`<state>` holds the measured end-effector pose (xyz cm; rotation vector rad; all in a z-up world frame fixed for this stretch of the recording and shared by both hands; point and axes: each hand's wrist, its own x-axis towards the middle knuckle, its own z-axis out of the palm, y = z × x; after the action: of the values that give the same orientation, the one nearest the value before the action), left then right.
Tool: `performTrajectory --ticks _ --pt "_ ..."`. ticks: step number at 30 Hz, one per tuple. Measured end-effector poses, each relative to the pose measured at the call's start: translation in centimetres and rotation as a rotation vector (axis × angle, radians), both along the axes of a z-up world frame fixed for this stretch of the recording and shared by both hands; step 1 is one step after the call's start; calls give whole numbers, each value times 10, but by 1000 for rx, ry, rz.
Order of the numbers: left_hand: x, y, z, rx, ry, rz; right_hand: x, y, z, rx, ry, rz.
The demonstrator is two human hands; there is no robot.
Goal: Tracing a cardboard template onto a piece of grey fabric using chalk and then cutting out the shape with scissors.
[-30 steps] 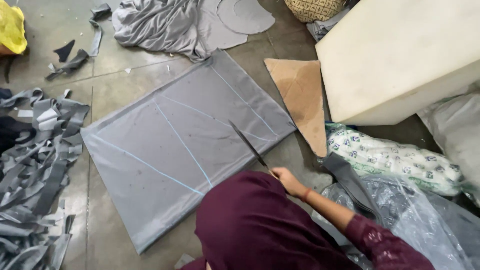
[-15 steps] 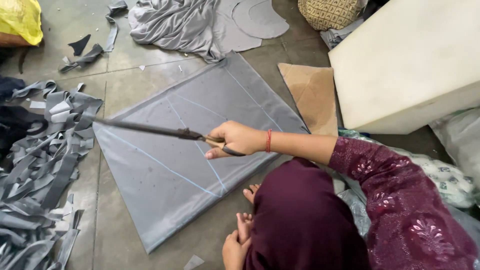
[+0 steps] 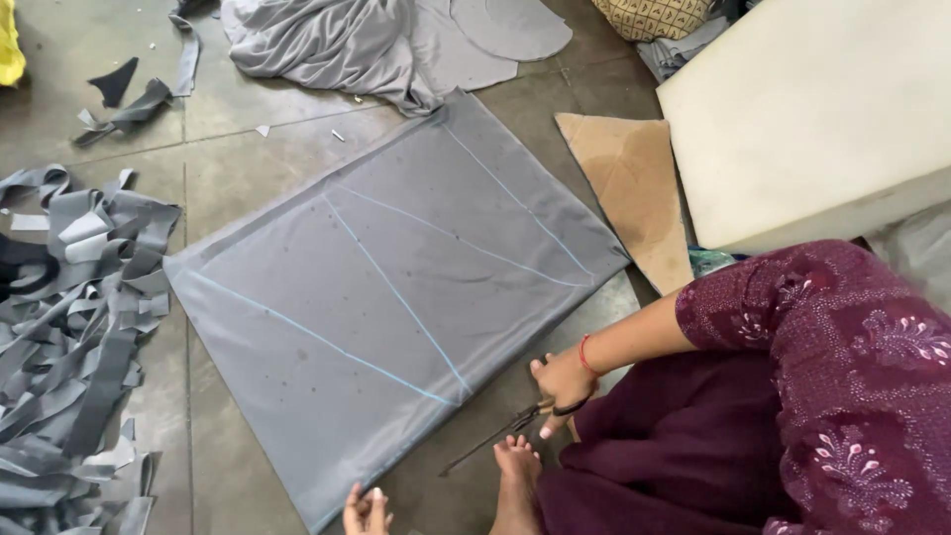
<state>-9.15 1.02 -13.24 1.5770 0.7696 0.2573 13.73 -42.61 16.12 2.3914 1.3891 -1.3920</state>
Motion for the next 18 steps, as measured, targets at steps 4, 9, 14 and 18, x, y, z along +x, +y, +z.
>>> performTrajectory --ticks 4,9,14,18 --pt "19 -16 37 -36 -95 342 -24 35 99 -298 175 -355" --pt "25 -5 25 -113 -23 440 -33 39 102 -351 207 -505" --pt "20 -4 48 -321 -51 571 -39 38 81 -309 141 -570" --pt "19 -16 86 -376 -104 658 -42 27 43 -210 -19 -401"
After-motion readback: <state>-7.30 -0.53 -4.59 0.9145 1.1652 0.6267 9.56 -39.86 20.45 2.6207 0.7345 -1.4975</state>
